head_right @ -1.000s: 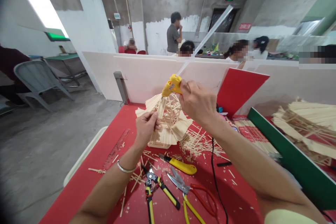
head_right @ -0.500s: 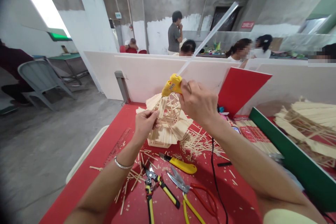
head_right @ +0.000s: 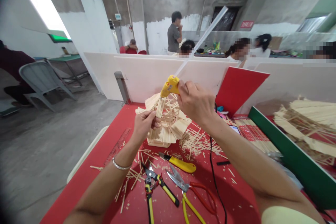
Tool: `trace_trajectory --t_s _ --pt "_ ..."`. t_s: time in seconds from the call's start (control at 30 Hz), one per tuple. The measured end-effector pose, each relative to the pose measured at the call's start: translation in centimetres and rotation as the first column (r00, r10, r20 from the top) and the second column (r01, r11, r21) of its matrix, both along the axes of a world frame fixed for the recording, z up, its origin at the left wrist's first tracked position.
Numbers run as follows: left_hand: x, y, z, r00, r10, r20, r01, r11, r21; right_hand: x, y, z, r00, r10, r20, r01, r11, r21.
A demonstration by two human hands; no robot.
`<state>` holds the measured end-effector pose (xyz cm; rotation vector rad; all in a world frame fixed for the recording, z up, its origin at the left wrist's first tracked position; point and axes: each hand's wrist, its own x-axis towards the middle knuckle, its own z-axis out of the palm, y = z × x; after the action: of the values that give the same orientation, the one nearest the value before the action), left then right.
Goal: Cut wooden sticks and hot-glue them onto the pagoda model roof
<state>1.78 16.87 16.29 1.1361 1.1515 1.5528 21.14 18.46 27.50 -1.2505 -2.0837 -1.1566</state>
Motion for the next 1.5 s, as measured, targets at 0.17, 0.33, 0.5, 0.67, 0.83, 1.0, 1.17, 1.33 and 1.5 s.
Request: trace_trajectory --t_s 0.17,0.33,0.5,0.67,0.83,1.0,1.17,1.33,1.5 --pt "-0.07 0.09 -0.2 1.0 -0.01 0.029 0.009 1.0 0.027 -0.19 0.14 0.02 1.0 -0.014 -0.007 0.014 1.0 0.009" --pt "-0.12 -0.14 0.12 0.999 -0.028 0.045 0.028 1.0 0.01 -0.14 0.36 -0.13 1.0 -0.016 -0.016 0.016 1.0 0.017" --pt "-0.19 -0.19 0.15 0.998 -0.034 0.05 0.033 0.999 0.009 -0.12 0.35 -0.15 1.0 -0.024 -0.018 0.024 1.0 0.018" --pt "-0.16 -0.06 0.07 0.997 -0.043 0.064 0.043 0.999 0.004 -0.1 0.31 -0.18 1.0 -0.023 -0.011 0.023 1.0 0.012" --pt "-0.13 -0.07 0.2 0.996 -0.044 0.08 0.044 0.999 -0.009 0.02 0.47 -0.26 1.0 -0.016 -0.015 0.016 1.0 0.022" --pt "-0.12 -0.09 0.24 0.998 -0.028 0.058 0.029 0.999 -0.021 0.17 0.45 -0.22 1.0 -0.016 -0.011 0.017 0.999 0.034" --pt "-0.13 -0.19 0.07 1.0 -0.022 0.02 0.023 1.0 -0.012 0.09 0.27 -0.1 1.0 -0.018 -0.014 0.018 0.999 0.038" --pt "-0.23 -0.33 -0.19 1.0 -0.01 -0.017 0.01 1.0 -0.012 0.03 0.37 -0.19 1.0 -0.014 -0.012 0.015 0.999 0.035" --pt "-0.24 -0.42 -0.15 1.0 -0.008 -0.029 0.008 1.0 -0.011 0.04 0.55 -0.26 1.0 -0.005 -0.023 0.005 1.0 0.025"
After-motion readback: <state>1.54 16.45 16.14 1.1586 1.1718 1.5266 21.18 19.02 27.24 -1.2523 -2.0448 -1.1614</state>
